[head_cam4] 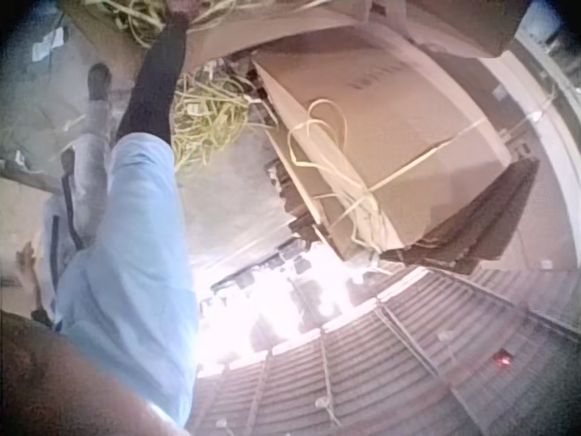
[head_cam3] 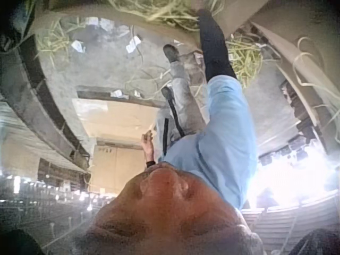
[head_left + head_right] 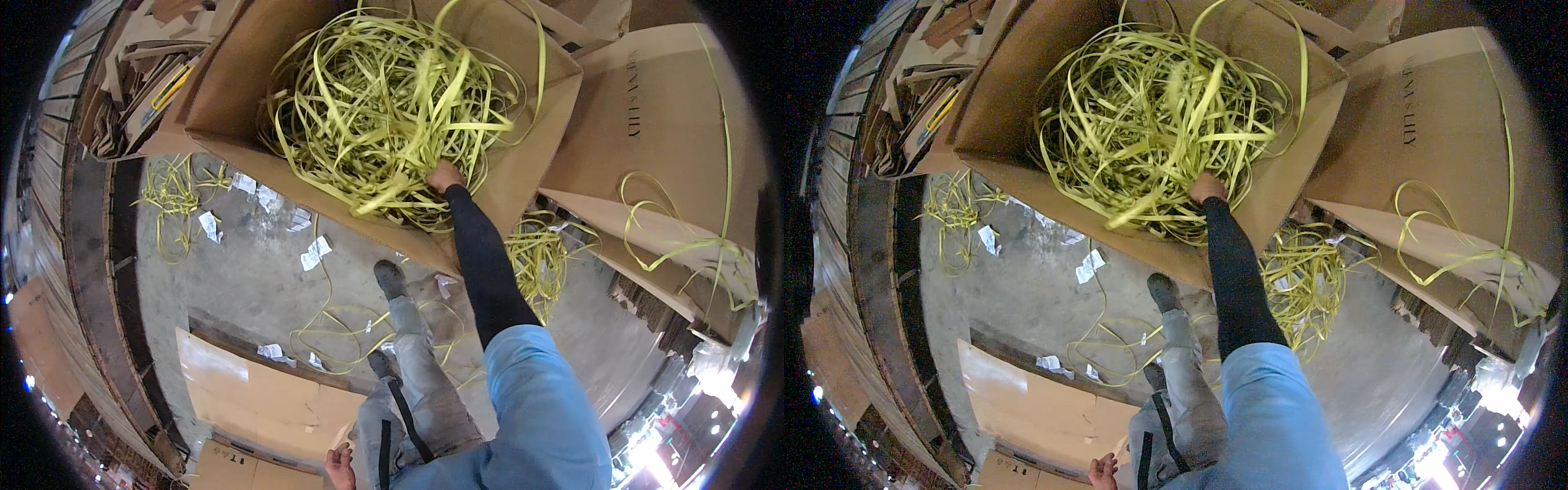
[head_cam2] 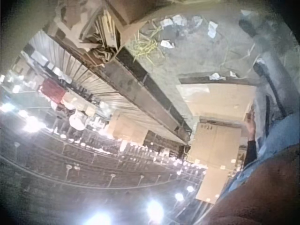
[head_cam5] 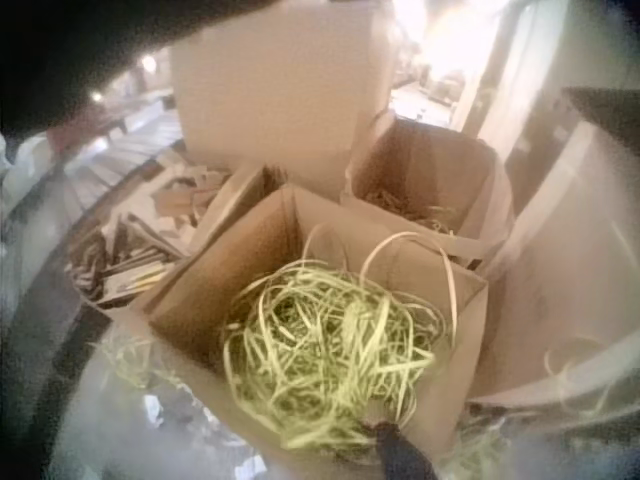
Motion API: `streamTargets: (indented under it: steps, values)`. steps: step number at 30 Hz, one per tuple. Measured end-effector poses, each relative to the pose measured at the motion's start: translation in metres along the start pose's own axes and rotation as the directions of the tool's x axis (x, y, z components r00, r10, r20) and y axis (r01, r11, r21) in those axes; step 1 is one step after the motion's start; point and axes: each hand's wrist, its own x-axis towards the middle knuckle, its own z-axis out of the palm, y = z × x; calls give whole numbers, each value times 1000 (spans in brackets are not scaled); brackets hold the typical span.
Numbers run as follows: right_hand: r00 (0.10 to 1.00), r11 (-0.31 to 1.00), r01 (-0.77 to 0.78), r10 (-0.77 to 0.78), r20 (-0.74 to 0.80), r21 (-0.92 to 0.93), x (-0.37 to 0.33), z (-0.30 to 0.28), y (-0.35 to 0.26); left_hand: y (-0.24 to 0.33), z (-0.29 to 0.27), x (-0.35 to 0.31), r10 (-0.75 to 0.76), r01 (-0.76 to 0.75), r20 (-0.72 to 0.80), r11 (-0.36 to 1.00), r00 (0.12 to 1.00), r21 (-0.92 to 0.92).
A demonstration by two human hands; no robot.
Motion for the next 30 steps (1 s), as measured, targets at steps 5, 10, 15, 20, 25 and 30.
streamTargets:
  steps: [5, 10, 15, 20, 25, 30]
  values:
    - [975, 979, 178, -162, -149, 100, -31, -66, -38, 15, 1, 5, -1, -3, 36, 995, 999, 105]
    - [934, 944, 330, -323, -151, 21, -129, -153, -61, 23, 11, 15, 53, -56, -43, 995, 998, -77]
    - [615, 771, 636, -490, -618, 21, -198, -158, -73, 6, 16, 14, 57, -50, 59, 992, 997, -119]
    - [325, 486, 873, -517, -792, 41, -272, -108, -68, -38, 6, 8, 106, -100, 55, 989, 993, -107]
    - [435, 508, 844, -458, -776, 173, -389, 1, -1, -108, -12, 9, 135, -125, 70, 984, 988, -128]
    - [786, 702, 572, -322, -528, 423, -531, 173, 134, -208, -32, 29, 212, -201, 119, 975, 970, -100]
